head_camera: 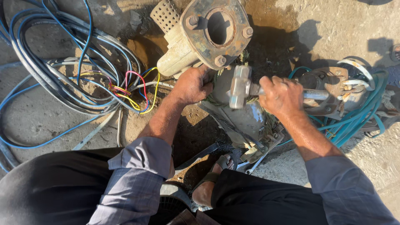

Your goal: The person sits on the ground and uses a hammer and wrench to work on a piece of machinery. They repeatedly strike a component and adjust parts with their hands.

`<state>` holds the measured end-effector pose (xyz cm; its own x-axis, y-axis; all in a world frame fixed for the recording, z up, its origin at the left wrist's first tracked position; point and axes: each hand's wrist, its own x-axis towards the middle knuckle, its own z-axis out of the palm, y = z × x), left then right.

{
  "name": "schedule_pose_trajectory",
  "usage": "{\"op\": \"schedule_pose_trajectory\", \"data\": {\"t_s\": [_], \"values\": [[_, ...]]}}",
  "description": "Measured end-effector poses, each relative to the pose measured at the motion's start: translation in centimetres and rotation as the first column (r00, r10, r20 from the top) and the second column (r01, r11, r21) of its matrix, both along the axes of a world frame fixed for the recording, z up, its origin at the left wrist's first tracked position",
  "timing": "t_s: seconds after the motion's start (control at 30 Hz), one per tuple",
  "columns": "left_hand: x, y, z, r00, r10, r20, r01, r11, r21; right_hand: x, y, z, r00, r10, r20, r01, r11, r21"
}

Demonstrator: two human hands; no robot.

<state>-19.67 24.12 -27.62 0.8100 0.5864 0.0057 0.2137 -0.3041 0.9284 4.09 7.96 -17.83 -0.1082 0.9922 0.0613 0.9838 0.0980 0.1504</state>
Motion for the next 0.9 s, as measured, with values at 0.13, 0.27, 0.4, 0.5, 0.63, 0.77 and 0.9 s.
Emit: {"op": "schedule_pose_trajectory", "data": {"t_s": [0.13,0.27,0.4,0.5,0.63,0.77,0.9], "values": [[0.4,0.0,0.0,0.999,-0.004,-0.037,0.004,1.0,0.003,0.6,0.7,0.7,0.951,0.303,0.056,-0.304,0.952,0.018],[0.6,-0.2,-0.2,0.999,0.005,-0.037,-0.004,1.0,0.016,1.3,1.5,0.8,0.989,-0.037,0.145,0.038,0.999,0.002],[0.5,-0.2,-0.3,0.999,0.044,-0.027,-0.041,0.996,0.08,1.8,1.8,0.6,0.982,0.18,0.057,-0.183,0.981,0.071],[0.4,-0.4,-0.4,0.999,0.039,-0.027,-0.037,0.998,0.049,1.8,2.0,0.4,0.983,0.167,0.076,-0.172,0.983,0.063],[0.2,-0.7,-0.4,0.998,0.065,-0.01,-0.065,0.998,0.017,2.0,2.1,0.6,0.991,-0.037,0.129,0.024,0.995,0.099],[0.2,-0.8,-0.3,0.997,0.078,-0.002,-0.078,0.996,0.04,2.5,2.2,0.9,0.984,0.166,0.063,-0.17,0.983,0.07],[0.5,-0.9,-0.1,0.995,0.097,-0.015,-0.097,0.995,0.011,2.8,2.5,0.4,0.975,0.136,0.174,-0.147,0.988,0.053]]}}
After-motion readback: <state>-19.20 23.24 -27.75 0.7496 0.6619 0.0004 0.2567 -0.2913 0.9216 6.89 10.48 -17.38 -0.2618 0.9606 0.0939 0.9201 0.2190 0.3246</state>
